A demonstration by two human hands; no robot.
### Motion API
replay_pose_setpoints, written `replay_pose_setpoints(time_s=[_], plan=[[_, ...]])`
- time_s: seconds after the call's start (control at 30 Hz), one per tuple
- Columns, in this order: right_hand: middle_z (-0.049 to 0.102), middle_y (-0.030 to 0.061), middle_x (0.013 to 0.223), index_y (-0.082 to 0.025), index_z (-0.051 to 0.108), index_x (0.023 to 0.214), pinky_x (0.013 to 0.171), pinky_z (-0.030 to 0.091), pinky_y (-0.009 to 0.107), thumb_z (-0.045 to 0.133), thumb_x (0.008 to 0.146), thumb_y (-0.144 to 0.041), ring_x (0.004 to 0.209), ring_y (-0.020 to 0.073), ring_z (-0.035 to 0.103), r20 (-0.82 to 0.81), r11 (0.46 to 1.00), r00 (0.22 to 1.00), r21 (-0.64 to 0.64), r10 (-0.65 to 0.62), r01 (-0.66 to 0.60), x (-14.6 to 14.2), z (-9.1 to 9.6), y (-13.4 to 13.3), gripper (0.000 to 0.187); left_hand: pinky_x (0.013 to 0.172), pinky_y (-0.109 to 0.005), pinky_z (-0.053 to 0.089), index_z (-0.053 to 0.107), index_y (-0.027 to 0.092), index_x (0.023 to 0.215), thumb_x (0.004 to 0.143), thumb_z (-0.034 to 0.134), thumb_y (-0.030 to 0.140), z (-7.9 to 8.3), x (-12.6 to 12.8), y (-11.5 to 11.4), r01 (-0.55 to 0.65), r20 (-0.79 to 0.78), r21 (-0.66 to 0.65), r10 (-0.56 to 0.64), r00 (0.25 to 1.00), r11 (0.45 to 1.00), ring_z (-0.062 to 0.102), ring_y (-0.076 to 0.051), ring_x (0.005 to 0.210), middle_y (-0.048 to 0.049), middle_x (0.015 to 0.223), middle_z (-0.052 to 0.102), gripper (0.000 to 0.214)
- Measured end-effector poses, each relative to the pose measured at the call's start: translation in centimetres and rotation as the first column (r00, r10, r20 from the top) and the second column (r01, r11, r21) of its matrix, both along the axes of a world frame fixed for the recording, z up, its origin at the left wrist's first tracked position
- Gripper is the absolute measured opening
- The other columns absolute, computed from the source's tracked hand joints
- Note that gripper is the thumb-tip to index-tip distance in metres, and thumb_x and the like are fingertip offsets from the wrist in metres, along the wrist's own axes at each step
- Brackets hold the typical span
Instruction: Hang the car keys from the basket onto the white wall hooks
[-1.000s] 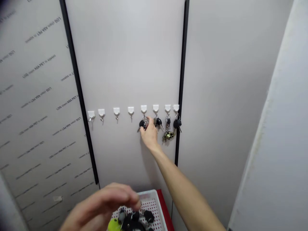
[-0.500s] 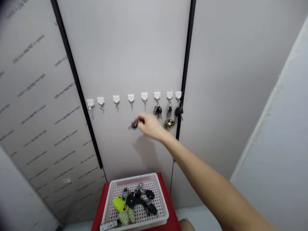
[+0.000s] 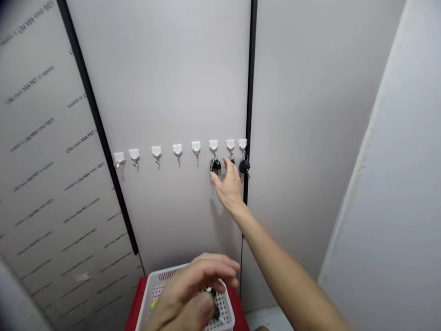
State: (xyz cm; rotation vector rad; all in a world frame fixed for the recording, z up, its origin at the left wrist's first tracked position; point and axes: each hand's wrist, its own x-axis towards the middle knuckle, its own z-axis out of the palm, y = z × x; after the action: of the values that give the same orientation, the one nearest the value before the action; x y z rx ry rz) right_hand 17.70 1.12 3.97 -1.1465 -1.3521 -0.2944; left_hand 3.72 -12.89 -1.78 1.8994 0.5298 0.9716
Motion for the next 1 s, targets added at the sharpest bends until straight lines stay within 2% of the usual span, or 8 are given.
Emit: replay_pose_setpoints(time_s=[0.2,0.33,0.5,0.63,0.77,0.9,0.93,1.0], plan=[[0.053,0.0064,0.076,-0.014,0.037,0.1,0.062,0.038,0.033,0.045,0.058,-0.026,0.067,0.0173,0.05,-0.005,0.989,0.997,-0.121,-0.083,0.081,0.4,3.0,2.0,0.044,0.069,-0.023,0.036,0.048,0.016,0.089,0.067,0.041,0.02,0.9,0.6,1.7,-0.107,-0.039,-0.077,0.104,0.994,0.991,0.047,-0.011,0.075,-0.0038,0.08,0.051,0.023],[0.054,0.0058,0.077,-0.015,0.047,0.087,0.064,0.038,0.03,0.043,0.058,-0.024,0.069,0.0157,0.049,0.061,0.99,0.99,-0.054,-0.125,0.129,0.8,6.4,1.3,0.03,0.067,-0.022,0.035,0.048,0.018,0.088,0.068,0.041,0.023,1.4,0.1,3.2,-0.172,-0.08,-0.066,0.167,0.983,0.983,0.046,-0.011,0.073,-0.0026,0.079,0.051,0.022],[0.056,0.0024,0.064,-0.017,0.054,0.076,0.059,0.038,0.026,0.048,0.053,-0.02,0.061,0.0135,0.05,0.249,0.96,0.966,-0.281,0.07,0.003,2.3,9.8,0.3,0.024,0.062,-0.021,0.035,0.048,0.014,0.084,0.066,0.042,0.024,3.5,0.3,6.3,-0.189,-0.027,-0.131,0.187,0.982,0.973,0.047,-0.01,0.068,-0.0036,0.079,0.051,0.022],[0.052,0.0007,0.062,-0.016,0.049,0.081,0.052,0.039,0.023,0.041,0.056,-0.019,0.055,0.0106,0.048,-0.159,0.993,0.985,-0.09,0.06,-0.075,4.2,8.1,-0.2,0.026,0.057,-0.02,0.035,0.047,0.012,0.082,0.065,0.043,0.025,3.4,0.3,8.2,-0.213,-0.016,-0.273,0.217,0.976,0.938,0.048,-0.009,0.064,-0.0059,0.083,0.051,0.022],[0.046,-0.004,0.052,-0.018,0.043,0.08,0.034,0.033,0.02,0.034,0.06,-0.018,0.038,0.0074,0.041,-0.61,0.931,0.755,-0.077,0.24,-0.358,3.4,3.5,-1.4,0.023,0.055,-0.019,0.036,0.041,0.016,0.093,0.062,0.048,0.028,3.8,2.4,9.7,-0.212,0.078,-0.39,0.262,0.962,0.896,0.049,-0.009,0.067,-0.0061,0.089,0.048,0.034],[0.053,-0.0024,0.062,-0.021,0.048,0.07,0.046,0.041,0.023,0.038,0.059,-0.018,0.052,0.0108,0.049,-0.385,0.8,0.803,-0.217,0.455,-0.559,1.6,0.0,-3.1,0.015,0.05,-0.018,0.037,0.04,0.02,0.094,0.059,0.05,0.036,4.7,4.8,11.4,-0.046,0.266,-0.503,0.206,0.942,0.863,0.048,-0.006,0.059,-0.0015,0.083,0.049,0.039],[0.054,-0.0013,0.063,-0.021,0.049,0.068,0.051,0.042,0.025,0.039,0.06,-0.019,0.057,0.0124,0.051,-0.321,0.797,0.827,-0.26,0.462,-0.546,1.7,-0.2,-3.2,0.013,0.046,-0.016,0.035,0.043,0.019,0.088,0.059,0.05,0.036,4.3,5.0,11.7,-0.028,0.273,-0.532,0.202,0.941,0.846,0.046,-0.005,0.054,0.0001,0.076,0.049,0.035],[0.056,0.002,0.068,-0.021,0.05,0.07,0.056,0.042,0.028,0.04,0.06,-0.022,0.061,0.0151,0.052,-0.265,0.877,0.904,-0.264,0.335,-0.402,2.7,0.1,-2.7,0.014,0.04,-0.013,0.029,0.045,0.015,0.075,0.057,0.052,0.033,2.2,5.0,11.8,-0.066,0.233,-0.582,0.244,0.941,0.81,0.041,-0.002,0.044,0.0031,0.062,0.047,0.027]])
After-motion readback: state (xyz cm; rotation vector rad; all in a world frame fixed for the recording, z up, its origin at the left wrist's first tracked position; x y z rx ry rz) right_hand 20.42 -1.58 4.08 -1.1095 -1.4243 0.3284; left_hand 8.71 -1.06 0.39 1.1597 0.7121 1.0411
